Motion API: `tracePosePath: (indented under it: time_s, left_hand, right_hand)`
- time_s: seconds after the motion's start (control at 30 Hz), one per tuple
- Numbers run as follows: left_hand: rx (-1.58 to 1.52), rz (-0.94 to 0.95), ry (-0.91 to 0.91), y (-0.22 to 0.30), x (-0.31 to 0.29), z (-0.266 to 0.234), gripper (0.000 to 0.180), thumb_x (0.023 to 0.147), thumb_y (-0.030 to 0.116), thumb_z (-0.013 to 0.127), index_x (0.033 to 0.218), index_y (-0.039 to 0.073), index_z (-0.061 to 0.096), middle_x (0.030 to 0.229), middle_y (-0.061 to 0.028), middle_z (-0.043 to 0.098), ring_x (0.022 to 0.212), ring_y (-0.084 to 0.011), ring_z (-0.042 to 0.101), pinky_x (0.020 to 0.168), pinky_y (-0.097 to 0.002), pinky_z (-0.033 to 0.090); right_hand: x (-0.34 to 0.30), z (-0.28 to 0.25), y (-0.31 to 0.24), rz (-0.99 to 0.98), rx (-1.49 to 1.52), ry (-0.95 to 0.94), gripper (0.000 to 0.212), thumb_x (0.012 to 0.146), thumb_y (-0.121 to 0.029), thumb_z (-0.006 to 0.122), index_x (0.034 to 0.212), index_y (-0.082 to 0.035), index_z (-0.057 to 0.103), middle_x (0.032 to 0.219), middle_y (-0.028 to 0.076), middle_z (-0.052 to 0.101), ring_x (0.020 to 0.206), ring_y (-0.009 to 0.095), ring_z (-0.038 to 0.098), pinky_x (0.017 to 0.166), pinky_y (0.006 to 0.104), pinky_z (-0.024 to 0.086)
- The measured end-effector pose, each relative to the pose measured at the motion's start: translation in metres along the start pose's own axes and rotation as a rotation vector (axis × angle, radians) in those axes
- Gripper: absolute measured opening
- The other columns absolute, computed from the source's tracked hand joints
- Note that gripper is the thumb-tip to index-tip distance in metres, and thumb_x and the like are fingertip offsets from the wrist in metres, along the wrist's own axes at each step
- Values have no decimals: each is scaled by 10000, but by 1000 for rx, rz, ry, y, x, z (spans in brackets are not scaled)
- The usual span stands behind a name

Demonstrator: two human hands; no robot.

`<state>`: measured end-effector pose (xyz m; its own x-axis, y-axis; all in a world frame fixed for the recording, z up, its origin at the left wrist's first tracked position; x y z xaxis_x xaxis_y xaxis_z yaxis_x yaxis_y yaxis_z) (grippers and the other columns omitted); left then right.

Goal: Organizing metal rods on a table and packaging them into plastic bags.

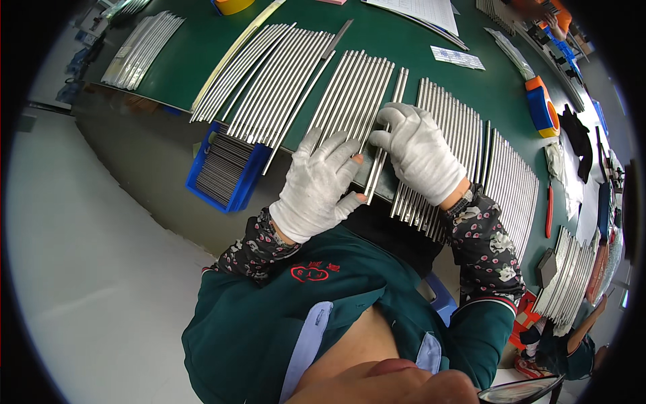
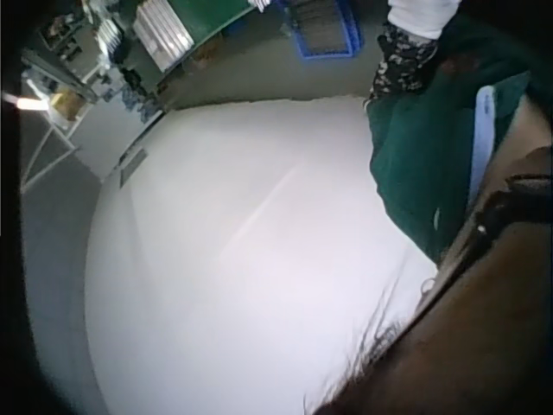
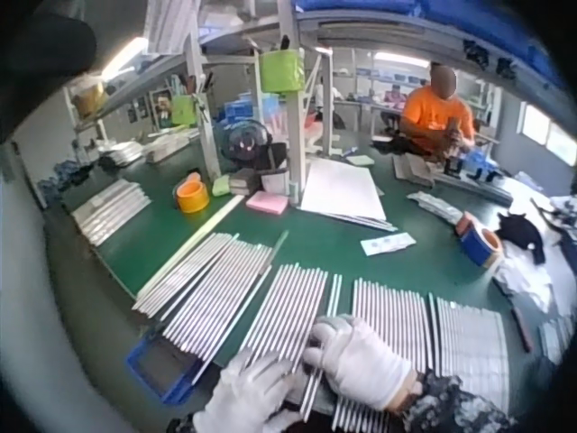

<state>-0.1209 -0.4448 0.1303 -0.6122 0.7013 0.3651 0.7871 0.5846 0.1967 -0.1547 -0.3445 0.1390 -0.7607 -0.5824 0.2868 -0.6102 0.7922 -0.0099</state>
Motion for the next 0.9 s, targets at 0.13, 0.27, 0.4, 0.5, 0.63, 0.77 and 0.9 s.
tracePosePath:
  time_s: [0.13, 0.27, 0.4, 0.5, 0.63, 0.77, 0.9]
  left_hand:
    - [18, -13, 17, -9, -2, -4, 496, 803, 412, 647, 1105, 22, 590, 1244, -132, 565, 1224, -325, 492, 1082, -537, 284]
    - [35, -40, 7, -14, -3, -3, 499, 804, 408, 647, 1113, 20, 588, 1244, -135, 565, 1228, -327, 490, 1079, -537, 289]
    - [39, -48, 27, -17, -4, -7, 506, 803, 411, 648, 1119, 21, 587, 1250, -137, 564, 1231, -329, 489, 1082, -533, 287]
    - [50, -50, 39, -19, -5, -8, 502, 820, 419, 634, 1122, 21, 588, 1254, -135, 564, 1231, -327, 492, 1084, -533, 283]
    - [76, -49, 60, -20, -6, -9, 495, 861, 443, 593, 1118, 19, 592, 1249, -135, 570, 1229, -324, 496, 1083, -535, 281]
    - [76, -60, 55, -23, -5, -11, 503, 869, 457, 578, 1115, 19, 595, 1246, -139, 572, 1231, -323, 495, 1085, -533, 280]
    - [79, -69, 59, -27, -7, -13, 500, 862, 441, 593, 1126, 16, 590, 1244, -141, 571, 1234, -323, 494, 1082, -535, 284]
  right_hand:
    - [7, 6, 0, 20, 47, -62, 348, 725, -2, 602, 1060, -94, 627, 975, 54, 567, 969, 241, 580, 924, 368, 435]
    - [15, 2, -5, 3, -24, -8, 357, 733, -4, 591, 1074, -99, 634, 969, 48, 567, 963, 236, 581, 904, 362, 447]
    - [18, 3, -3, -19, 7, 32, 319, 731, 0, 588, 1032, -91, 639, 962, 47, 567, 951, 234, 581, 870, 362, 464]
    - [22, 10, -2, -40, 56, 6, 322, 719, 1, 594, 1028, -88, 628, 940, 54, 571, 940, 237, 581, 863, 366, 466]
    - [27, 9, -4, -43, -37, 48, 390, 715, -17, 605, 1096, -98, 601, 921, 50, 566, 914, 243, 576, 859, 369, 467]
    - [32, 7, -3, -45, -36, 72, 391, 718, -27, 612, 1102, -105, 604, 935, 44, 566, 927, 240, 574, 869, 369, 466]
    - [34, 15, -1, -31, 16, 43, 403, 726, -31, 611, 1118, -124, 603, 952, 45, 567, 941, 231, 572, 890, 363, 459]
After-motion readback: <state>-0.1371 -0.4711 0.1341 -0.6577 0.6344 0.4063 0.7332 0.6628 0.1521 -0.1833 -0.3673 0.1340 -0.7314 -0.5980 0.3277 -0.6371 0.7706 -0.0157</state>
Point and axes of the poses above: each hand's wrist, its own x-axis towards the middle knuckle, its own z-axis out of the palm, y = z × x, the point moved 9 cm from there along x, towards the middle knuckle
